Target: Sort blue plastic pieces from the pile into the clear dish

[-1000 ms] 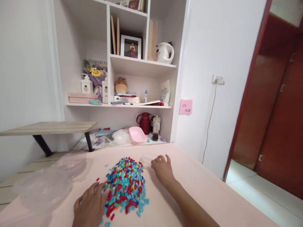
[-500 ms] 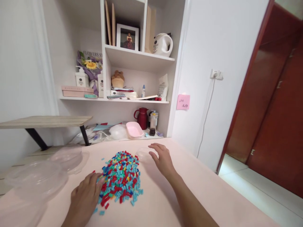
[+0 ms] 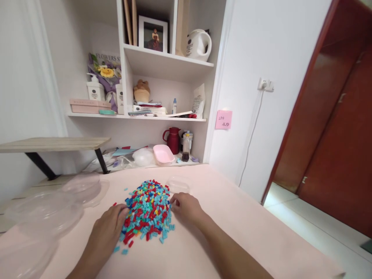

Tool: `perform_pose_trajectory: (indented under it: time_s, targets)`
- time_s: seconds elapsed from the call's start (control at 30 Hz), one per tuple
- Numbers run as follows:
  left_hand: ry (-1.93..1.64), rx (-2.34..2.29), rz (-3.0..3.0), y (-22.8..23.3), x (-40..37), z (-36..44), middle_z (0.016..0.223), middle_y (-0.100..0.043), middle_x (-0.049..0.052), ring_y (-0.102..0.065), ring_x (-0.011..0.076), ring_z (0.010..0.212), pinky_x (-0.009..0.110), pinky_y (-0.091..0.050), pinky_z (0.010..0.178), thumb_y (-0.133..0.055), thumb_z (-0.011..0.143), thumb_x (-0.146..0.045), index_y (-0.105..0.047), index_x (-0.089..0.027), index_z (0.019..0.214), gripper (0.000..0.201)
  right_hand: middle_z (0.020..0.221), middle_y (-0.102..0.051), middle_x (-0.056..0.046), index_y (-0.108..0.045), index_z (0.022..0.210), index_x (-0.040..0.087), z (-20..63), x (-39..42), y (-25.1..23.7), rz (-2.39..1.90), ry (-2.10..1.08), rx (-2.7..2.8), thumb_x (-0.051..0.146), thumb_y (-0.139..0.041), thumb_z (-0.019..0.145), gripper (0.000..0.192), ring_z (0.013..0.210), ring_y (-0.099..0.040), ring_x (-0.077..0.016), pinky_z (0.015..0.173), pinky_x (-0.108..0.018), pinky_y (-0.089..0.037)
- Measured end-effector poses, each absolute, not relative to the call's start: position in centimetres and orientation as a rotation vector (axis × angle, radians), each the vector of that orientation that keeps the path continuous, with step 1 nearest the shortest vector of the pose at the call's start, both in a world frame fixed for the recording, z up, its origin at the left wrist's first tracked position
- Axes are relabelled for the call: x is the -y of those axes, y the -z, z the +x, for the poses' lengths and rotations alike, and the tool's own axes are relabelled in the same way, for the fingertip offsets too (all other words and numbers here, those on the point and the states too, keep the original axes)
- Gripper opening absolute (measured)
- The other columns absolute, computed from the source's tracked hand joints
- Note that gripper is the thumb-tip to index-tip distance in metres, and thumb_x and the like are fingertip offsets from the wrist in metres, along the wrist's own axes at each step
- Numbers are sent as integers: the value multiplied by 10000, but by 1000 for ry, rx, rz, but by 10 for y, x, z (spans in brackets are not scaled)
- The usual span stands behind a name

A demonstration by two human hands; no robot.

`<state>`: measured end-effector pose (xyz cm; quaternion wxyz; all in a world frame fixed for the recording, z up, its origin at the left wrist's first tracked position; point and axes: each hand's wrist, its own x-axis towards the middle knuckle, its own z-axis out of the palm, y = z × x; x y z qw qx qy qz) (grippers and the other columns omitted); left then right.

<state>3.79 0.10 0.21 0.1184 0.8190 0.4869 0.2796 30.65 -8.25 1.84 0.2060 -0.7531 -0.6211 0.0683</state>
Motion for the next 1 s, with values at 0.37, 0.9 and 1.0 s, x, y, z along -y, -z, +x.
perform_pose_trajectory:
  time_s: [0.37,0.9,1.0]
  targets:
    - [-767,-1599,2281,8,-22,32,1186,-669,60,-590,229,1144,396,-445,961,-218,952,-390,-628,-255,1077,450,1060,-701,-72,-583,1097,240,285,56,-10,-2155,22,1817,280,-439,947,212,947,-652,-230,735,-304,-405]
    - [-747,-1583,2418,5,-23,38,1188,-649,88,-592,256,1080,425,-453,914,-289,933,-351,-634,-232,1115,408,1072,-730,-35,-656,1085,280,288,63,-20,-2131,-120,1655,178,-445,900,298,979,-667,-217,752,-286,-439]
    - [-767,-1569,2393,8,-27,36,1182,-661,75,-597,243,1091,412,-451,934,-278,939,-357,-640,-245,1098,411,889,-753,0,-711,946,283,300,63,-29,-2110,-300,1648,173,-482,858,269,749,-690,-177,637,-247,-435]
